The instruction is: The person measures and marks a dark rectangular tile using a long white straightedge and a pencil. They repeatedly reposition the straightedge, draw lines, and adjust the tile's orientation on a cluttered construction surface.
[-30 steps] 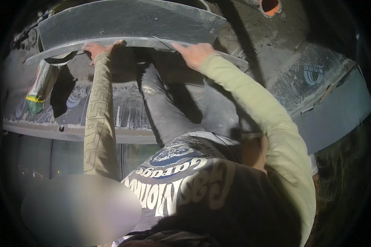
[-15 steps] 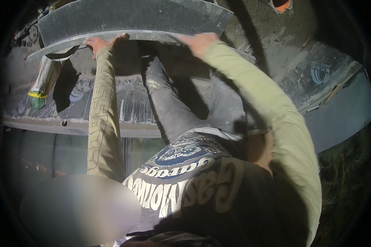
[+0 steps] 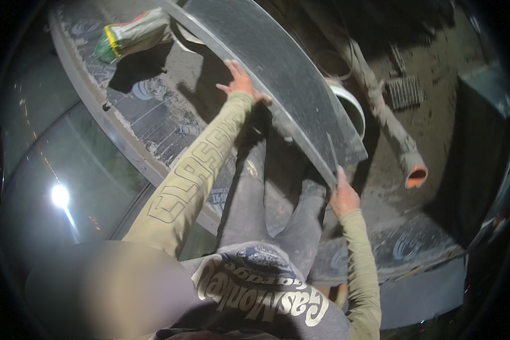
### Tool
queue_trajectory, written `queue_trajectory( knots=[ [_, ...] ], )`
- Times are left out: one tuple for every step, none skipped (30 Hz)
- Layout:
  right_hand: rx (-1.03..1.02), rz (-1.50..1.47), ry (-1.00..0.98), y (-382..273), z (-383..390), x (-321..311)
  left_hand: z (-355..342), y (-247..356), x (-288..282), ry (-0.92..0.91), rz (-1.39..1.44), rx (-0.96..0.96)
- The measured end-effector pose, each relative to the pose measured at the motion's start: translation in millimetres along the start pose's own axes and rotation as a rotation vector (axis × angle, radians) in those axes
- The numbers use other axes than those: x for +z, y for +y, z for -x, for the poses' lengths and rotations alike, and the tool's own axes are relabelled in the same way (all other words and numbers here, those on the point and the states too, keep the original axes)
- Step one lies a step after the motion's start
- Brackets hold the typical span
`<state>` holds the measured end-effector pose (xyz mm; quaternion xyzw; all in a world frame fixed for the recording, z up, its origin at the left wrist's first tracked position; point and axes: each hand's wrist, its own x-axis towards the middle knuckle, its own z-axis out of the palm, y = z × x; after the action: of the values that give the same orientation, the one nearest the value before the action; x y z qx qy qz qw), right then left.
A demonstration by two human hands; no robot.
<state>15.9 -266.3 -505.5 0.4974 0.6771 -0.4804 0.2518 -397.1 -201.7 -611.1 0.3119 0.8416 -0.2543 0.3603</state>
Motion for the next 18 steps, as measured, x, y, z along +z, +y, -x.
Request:
queue_trajectory(
  knots=[
    [-0.124, -0.062, 0.036, -35.8, -25.4, -11.5, -2.9, -3.2, 0.2, -0.014, 0.023, 0.010],
    [-0.243, -0.126, 0.065, -73.7, -52.7, -26.9, -5.6, -6.1, -0.1, -0.033, 0.043, 0.023],
    [-0.290, -0.123, 0.049, -107.7, -78.1, -38.7, -5.4, -10.1, -2.5, -0.039, 0.057, 0.020],
    [-0.340, -0.110, 0.028, -142.4, -104.4, -49.2, -2.8, -16.6, -7.8, -0.046, 0.081, 0.012],
    [-0.365, -0.055, 0.028, -170.6, -135.5, -52.3, -1.7, -21.9, -11.2, -0.054, 0.101, 0.010],
    [-0.380, 0.002, 0.034, -198.0, -167.1, -56.1, -4.0, -24.8, -11.2, -0.052, 0.116, 0.020],
    [-0.433, 0.030, 0.056, -231.4, -194.5, -59.1, -6.9, -30.2, -5.7, -0.050, 0.129, 0.022],
    [-0.483, 0.060, 0.078, -265.8, -219.6, -63.0, -11.8, -34.2, 2.0, -0.049, 0.144, 0.026],
    [-0.544, 0.101, 0.086, -301.3, -241.4, -69.8, -17.7, -41.1, 10.1, -0.001, 0.215, 0.039],
    [-0.600, 0.141, 0.084, -334.1, -262.3, -73.1, -17.2, -42.7, 12.4, 0.008, 0.256, 0.037],
    [-0.587, 0.229, 0.071, -363.9, -281.6, -80.7, -24.2, -37.3, 15.8, -0.040, 0.166, 0.035],
    [-0.574, 0.315, 0.058, -389.9, -300.9, -86.2, -28.4, -33.2, 17.2, -0.043, 0.127, 0.048],
    [-0.557, 0.355, 0.051, -408.4, -321.7, -89.8, -32.9, -27.0, 18.4, -0.046, 0.089, 0.066],
    [-0.549, 0.383, 0.043, -427.6, -337.7, -92.3, -30.2, -29.2, 15.7, 0.000, 0.095, 0.087],
    [-0.527, 0.408, 0.052, -444.5, -348.8, -89.8, -27.5, -33.8, 12.0, 0.001, 0.114, 0.086],
    [-0.503, 0.430, 0.065, -458.9, -358.3, -88.0, -25.2, -36.1, 7.5, 0.004, 0.137, 0.085],
    [-0.478, 0.450, 0.078, -471.2, -362.9, -85.4, -23.3, -40.5, -1.1, -0.033, 0.170, 0.067],
    [-0.450, 0.429, 0.073, -484.9, -357.2, -84.1, -22.1, -46.0, -2.2, -0.075, 0.202, 0.044]
  ],
)
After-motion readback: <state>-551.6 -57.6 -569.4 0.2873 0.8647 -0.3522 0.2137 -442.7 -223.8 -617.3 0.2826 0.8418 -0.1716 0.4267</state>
